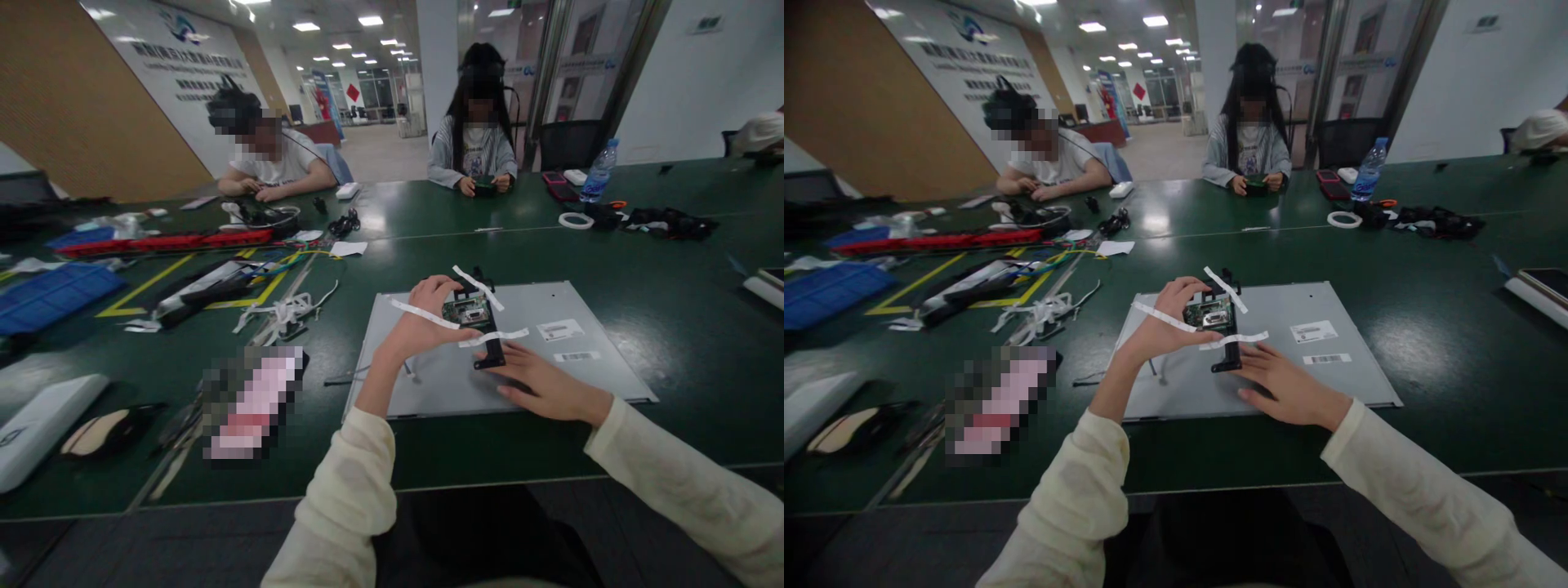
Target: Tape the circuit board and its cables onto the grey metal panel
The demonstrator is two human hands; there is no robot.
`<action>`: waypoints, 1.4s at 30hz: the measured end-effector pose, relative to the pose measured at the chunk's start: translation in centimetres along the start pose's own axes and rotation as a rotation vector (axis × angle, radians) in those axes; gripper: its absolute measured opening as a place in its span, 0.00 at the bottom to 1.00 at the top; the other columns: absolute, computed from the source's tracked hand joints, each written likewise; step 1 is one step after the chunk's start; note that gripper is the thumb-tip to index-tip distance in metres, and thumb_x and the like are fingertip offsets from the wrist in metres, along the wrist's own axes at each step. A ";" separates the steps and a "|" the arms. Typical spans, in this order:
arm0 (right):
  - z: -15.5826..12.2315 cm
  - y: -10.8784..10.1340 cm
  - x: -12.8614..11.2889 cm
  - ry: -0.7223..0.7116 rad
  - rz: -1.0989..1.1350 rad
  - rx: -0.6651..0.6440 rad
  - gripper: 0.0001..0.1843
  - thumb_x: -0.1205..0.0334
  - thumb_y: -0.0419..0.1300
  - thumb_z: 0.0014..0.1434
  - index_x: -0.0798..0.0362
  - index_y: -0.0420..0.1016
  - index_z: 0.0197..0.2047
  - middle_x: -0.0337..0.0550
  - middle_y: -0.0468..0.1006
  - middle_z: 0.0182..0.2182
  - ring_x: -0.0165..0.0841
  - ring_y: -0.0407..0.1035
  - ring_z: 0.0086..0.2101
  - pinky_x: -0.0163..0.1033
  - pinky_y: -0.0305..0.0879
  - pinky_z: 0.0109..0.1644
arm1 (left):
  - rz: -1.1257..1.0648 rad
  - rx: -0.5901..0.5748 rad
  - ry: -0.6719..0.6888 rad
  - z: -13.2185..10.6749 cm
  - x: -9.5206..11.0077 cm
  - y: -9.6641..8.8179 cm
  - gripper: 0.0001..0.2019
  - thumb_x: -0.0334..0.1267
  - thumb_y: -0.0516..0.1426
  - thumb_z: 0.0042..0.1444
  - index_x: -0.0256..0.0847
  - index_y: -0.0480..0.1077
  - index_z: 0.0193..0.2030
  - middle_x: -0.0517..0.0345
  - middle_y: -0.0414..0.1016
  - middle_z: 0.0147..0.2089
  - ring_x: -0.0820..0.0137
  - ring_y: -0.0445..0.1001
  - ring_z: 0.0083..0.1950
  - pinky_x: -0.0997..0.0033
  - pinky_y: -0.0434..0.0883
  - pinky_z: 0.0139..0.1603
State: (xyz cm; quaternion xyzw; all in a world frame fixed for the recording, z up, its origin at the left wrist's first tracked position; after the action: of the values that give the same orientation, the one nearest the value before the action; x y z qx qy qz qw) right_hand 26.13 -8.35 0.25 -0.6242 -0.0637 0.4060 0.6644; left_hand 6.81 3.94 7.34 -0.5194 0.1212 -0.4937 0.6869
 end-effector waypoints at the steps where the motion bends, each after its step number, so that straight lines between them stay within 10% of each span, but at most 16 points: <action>1: 0.0 0.0 0.6 0.034 0.031 0.038 0.23 0.57 0.49 0.66 0.49 0.65 0.63 0.46 0.66 0.61 0.40 0.57 0.62 0.54 0.51 0.67 | 0.001 -0.001 -0.006 0.0 -0.1 0.1 0.35 0.57 0.66 0.42 0.43 0.66 0.55 0.48 0.64 0.56 0.55 0.65 0.57 0.53 0.62 0.60; 8: -2.7 -1.4 8.6 0.440 -0.156 0.393 0.20 0.59 0.45 0.66 0.52 0.74 0.53 0.48 0.73 0.55 0.40 0.67 0.54 0.50 0.61 0.60 | 0.023 -0.089 -0.057 -0.2 -0.7 2.7 0.37 0.58 0.66 0.41 0.42 0.65 0.56 0.47 0.64 0.56 0.54 0.65 0.57 0.52 0.62 0.60; 12: -4.4 -0.9 11.7 0.614 -0.396 0.368 0.23 0.58 0.45 0.65 0.56 0.70 0.57 0.54 0.68 0.58 0.45 0.61 0.58 0.54 0.59 0.60 | 0.047 -0.179 -0.082 -0.2 -0.9 4.7 0.37 0.59 0.65 0.41 0.42 0.65 0.55 0.46 0.64 0.58 0.52 0.63 0.59 0.51 0.60 0.61; 42: -3.8 -0.1 10.0 0.723 -0.668 0.201 0.27 0.55 0.37 0.69 0.53 0.61 0.65 0.52 0.61 0.63 0.49 0.54 0.60 0.55 0.57 0.59 | 0.115 -0.207 -0.101 0.2 -0.8 9.0 0.41 0.65 0.60 0.43 0.40 0.64 0.58 0.46 0.62 0.60 0.53 0.62 0.59 0.52 0.60 0.61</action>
State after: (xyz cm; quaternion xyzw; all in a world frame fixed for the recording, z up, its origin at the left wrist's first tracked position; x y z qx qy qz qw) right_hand 35.02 -5.14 -4.72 -0.6035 0.0135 -0.0671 0.7944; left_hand 11.54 4.47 -0.35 -0.6039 0.1663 -0.4118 0.6619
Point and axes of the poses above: each hand's wrist, its own z-axis towards the middle knuckle, its own y-axis out of the palm, x = y × z, the point moved 2 cm from there along z, towards the middle knuckle
